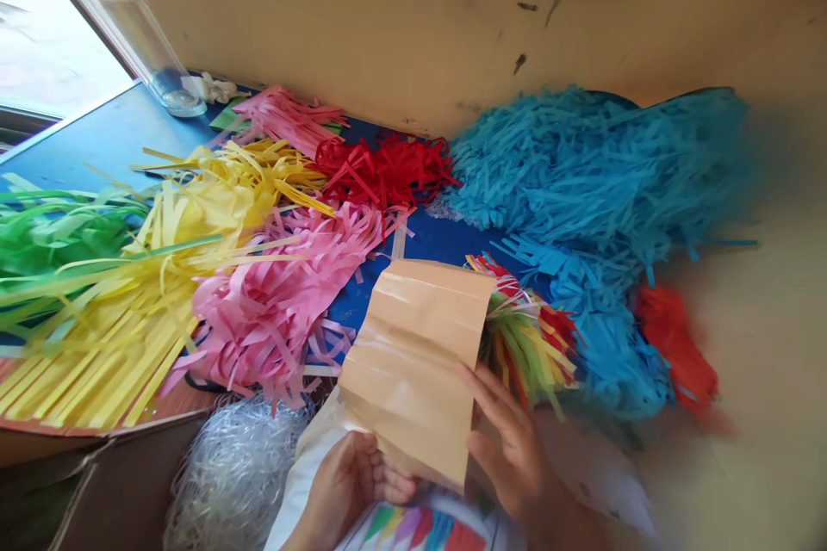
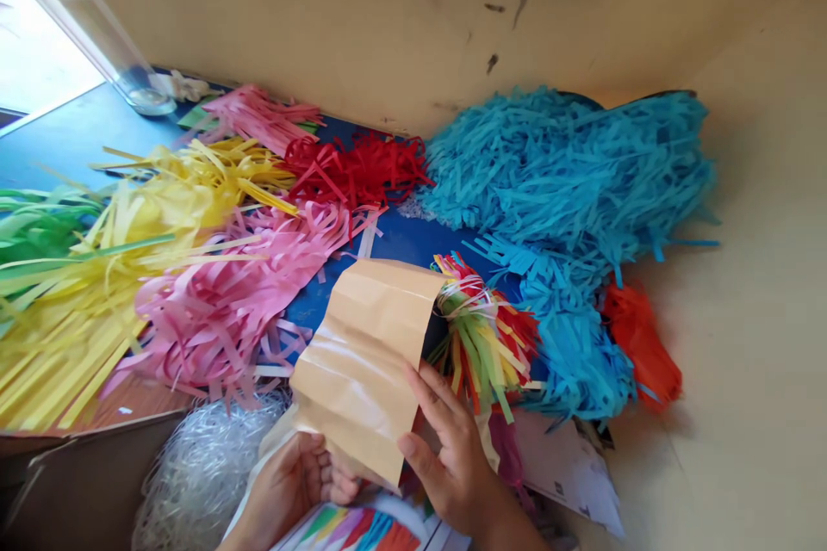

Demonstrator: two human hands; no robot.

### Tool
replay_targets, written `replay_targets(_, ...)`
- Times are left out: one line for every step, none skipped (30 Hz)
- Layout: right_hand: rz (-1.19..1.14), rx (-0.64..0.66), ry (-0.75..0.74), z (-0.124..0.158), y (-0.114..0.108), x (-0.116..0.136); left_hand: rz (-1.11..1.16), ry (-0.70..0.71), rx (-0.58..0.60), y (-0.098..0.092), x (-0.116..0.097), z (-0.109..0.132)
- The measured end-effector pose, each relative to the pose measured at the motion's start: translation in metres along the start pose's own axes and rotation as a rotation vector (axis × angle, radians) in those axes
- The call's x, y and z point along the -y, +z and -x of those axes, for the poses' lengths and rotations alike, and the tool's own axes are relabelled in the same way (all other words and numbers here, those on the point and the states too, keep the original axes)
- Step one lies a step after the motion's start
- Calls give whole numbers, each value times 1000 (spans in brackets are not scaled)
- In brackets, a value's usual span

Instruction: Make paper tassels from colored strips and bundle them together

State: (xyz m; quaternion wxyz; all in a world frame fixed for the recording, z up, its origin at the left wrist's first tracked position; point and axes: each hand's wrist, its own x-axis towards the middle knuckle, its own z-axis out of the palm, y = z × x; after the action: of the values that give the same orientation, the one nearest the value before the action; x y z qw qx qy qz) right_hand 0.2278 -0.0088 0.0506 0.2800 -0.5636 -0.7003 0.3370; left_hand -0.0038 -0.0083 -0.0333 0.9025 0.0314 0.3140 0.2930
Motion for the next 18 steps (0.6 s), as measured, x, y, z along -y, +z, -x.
replay_targets(2,-4,8,1,1,-2,4,1,2,0,0,0)
replay_targets(5,-8,12,3,1,-4,4,2,3,0,0,0)
replay_targets(8,-14,13,4,2,-6,2,5,1,-1,0,0)
replay_targets(10,-18,12,5,2,-8,-3,8,-4,-1,1,0)
replay_targets(10,-21,7,6,3,-9,-10,11,-12,0,1,0)
replay_targets(9,-23,1,7,3,-10,-17,13,-22,0,0,0)
replay_targets(6,-25,-8,7,3,-10,-25,13,-33,0,0,0)
replay_targets(5,-28,-19,7,3,-11,-31,12,-42,1,0,0)
replay_targets(8,-32,-32,7,3,-10,-36,9,-51,1,0,0)
replay_targets(16,-34,-47,7,3,-10,-39,7,-60,1,0,1)
replay_targets(32,-40,-62,7,4,-10,-42,3,-66,2,0,1)
replay_targets(55,-50,-81,7,4,-9,-42,0,-71,2,0,1)
replay_targets(79,-59,-101,7,3,-8,-41,-3,-74,3,0,1)
replay_targets(99,-61,-119,6,3,-7,-40,-5,-74,3,0,1)
replay_targets(113,-56,-137,5,2,-5,-40,-5,-74,4,0,1)
replay_targets(118,-43,-152,3,2,-3,-41,-3,-75,5,0,0)
replay_targets(114,-24,-163,0,1,0,-43,-1,-76,6,-1,0)
replay_targets(105,-2,-171,-2,-1,3,-45,1,-80,7,-1,1)
